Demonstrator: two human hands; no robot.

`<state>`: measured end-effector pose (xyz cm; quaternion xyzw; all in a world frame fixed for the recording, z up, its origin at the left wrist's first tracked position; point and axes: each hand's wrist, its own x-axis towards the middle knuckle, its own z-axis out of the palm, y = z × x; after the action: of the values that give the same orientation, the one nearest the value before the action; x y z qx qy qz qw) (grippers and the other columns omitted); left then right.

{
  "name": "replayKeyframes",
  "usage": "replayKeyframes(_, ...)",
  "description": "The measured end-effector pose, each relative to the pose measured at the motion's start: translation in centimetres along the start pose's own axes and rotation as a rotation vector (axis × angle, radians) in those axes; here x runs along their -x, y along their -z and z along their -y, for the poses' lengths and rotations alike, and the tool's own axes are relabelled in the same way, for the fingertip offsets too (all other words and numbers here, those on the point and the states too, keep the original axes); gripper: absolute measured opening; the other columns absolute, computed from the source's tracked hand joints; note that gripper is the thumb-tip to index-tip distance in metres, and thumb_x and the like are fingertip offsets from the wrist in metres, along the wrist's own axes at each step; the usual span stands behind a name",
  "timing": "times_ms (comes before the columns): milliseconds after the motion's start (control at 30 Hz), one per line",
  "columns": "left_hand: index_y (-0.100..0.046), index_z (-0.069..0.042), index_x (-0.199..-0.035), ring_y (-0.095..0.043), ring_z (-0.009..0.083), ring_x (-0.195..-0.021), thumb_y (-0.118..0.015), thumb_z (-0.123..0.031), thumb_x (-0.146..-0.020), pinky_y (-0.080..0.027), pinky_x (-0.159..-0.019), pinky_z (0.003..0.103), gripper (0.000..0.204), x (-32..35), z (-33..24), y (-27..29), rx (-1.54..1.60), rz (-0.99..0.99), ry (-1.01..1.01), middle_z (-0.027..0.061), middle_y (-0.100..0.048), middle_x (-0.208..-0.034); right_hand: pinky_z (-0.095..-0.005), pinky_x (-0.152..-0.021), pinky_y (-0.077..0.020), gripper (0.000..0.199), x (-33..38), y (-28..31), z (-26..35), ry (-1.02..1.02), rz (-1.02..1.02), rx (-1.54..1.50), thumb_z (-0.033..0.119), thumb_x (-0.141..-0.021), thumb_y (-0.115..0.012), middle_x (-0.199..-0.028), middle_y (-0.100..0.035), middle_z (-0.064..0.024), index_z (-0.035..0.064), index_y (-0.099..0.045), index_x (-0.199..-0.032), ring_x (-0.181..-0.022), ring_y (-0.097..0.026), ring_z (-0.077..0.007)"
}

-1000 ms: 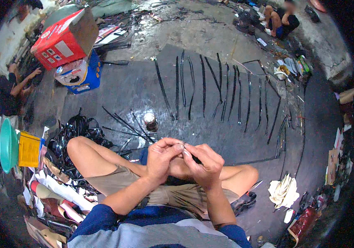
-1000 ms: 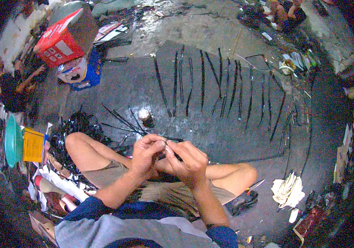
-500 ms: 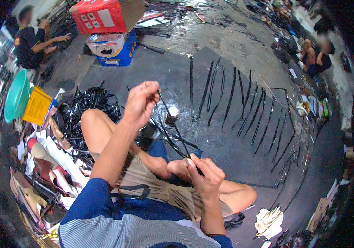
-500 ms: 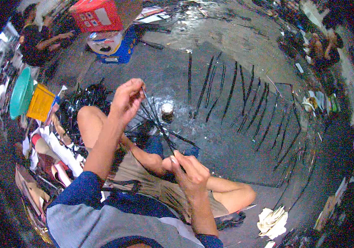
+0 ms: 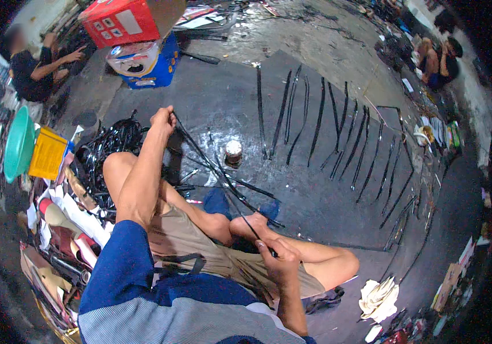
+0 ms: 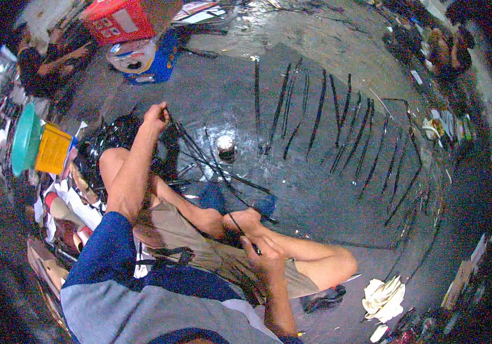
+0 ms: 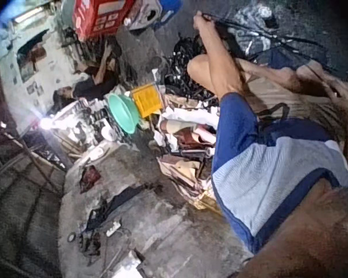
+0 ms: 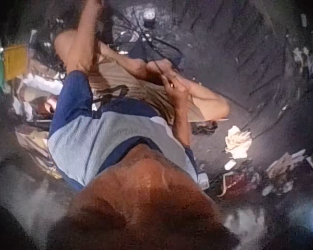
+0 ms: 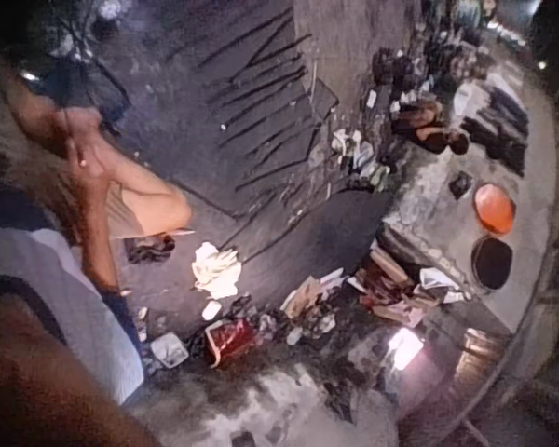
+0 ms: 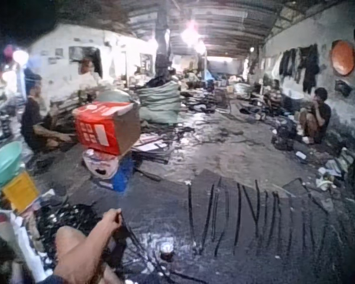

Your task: The person sits on the floor and repeatedly strips the outer insulation from black wires using a small handheld tool. They place the stripped wires on the floor in a neat row and continue processing additional wires from a pile nearby.

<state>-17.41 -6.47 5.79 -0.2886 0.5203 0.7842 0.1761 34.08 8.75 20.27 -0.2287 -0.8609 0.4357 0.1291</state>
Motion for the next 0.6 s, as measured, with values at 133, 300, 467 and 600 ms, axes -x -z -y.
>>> replayKeyframes(133, -0.058, -0.004, -0.070, -0.052, 0.0177, -0.046, -0.070, -0.001, -0.086, -0.040, -0.041, 0.033, 0.020, -0.4, 2.4, -0.9, -0.098, -0.190, -0.143, 0.0074, -0.056, -0.059, -0.0376, -0.071, -0.0551, 0.012, 0.5, 0.0, -1.3, -0.069, 0.040, -0.056, 0.011, -0.087, -0.074, -0.085, -0.073, -0.0140, 0.0007, -0.073, -0.091, -0.076, -0.071, -0.0299)
replayKeyframes(300, -0.064, 0.003, -0.080, -0.058, 0.0228, -0.054, -0.075, -0.005, -0.083, -0.048, -0.049, 0.038, 0.014, -1.7, 2.6, -0.5, -0.264, -0.418, -0.231, 0.0110, -0.064, -0.071, -0.0375, -0.067, -0.0534, 0.018, -0.2, -0.3, -2.3, -0.039, 0.121, 0.029, 0.017, -0.088, -0.075, -0.082, -0.071, -0.0187, 0.0000, -0.073, -0.094, -0.073, -0.070, -0.0327)
replayKeyframes(467, -0.070, -0.003, -0.098, -0.063, 0.0293, -0.093, -0.081, -0.031, -0.079, -0.049, -0.084, 0.041, 0.036, 8.2, 4.5, -8.0, -0.965, -0.303, -1.388, 0.0136, -0.067, -0.098, -0.0404, -0.063, -0.0522, 0.040, -2.1, -1.8, -5.3, -0.245, 0.028, 0.045, 0.029, -0.086, -0.078, -0.075, -0.067, -0.0190, 0.0012, -0.069, -0.113, -0.066, -0.067, -0.0348)
replayKeyframes(600, -0.065, -0.004, -0.093, -0.064, 0.0327, -0.083, -0.080, -0.020, -0.077, -0.051, -0.073, 0.043, 0.027, 18.8, 14.0, -13.2, -1.041, 0.638, -1.219, 0.0137, -0.063, -0.091, -0.0392, -0.056, -0.0505, 0.055, -3.2, -1.9, -8.1, -0.453, 0.075, 0.319, 0.033, -0.085, -0.080, -0.064, -0.063, -0.0154, 0.0028, -0.063, -0.127, -0.055, -0.063, -0.0295)
